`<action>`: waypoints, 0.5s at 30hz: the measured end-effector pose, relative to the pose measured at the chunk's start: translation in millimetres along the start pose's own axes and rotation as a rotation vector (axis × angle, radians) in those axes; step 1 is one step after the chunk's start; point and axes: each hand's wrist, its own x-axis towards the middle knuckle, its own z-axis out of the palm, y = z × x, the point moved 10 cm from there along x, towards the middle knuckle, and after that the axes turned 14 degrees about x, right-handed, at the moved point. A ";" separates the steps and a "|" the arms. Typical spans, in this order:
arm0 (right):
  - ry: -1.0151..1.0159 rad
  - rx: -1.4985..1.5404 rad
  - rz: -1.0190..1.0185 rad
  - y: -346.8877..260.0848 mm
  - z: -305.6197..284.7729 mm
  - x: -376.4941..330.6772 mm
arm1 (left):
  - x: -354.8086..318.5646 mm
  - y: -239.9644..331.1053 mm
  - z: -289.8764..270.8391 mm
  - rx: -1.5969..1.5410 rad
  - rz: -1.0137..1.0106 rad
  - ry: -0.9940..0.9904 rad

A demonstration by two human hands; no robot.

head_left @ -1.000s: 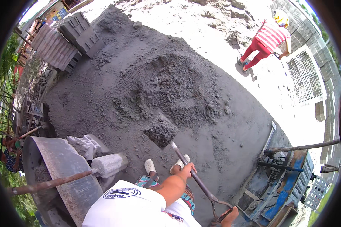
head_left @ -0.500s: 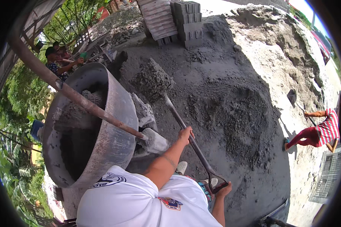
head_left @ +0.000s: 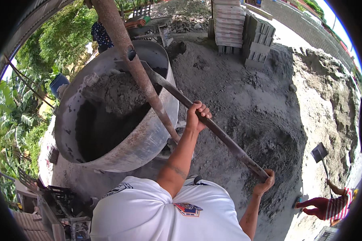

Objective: The person shovels cement mixture from a pile on the ground into a cement mixer using a shovel.

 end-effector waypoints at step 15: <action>0.543 0.793 0.477 48.1 -177.1 -135.2 | -47.9 -201.7 287.0 0.395 -0.385 -0.772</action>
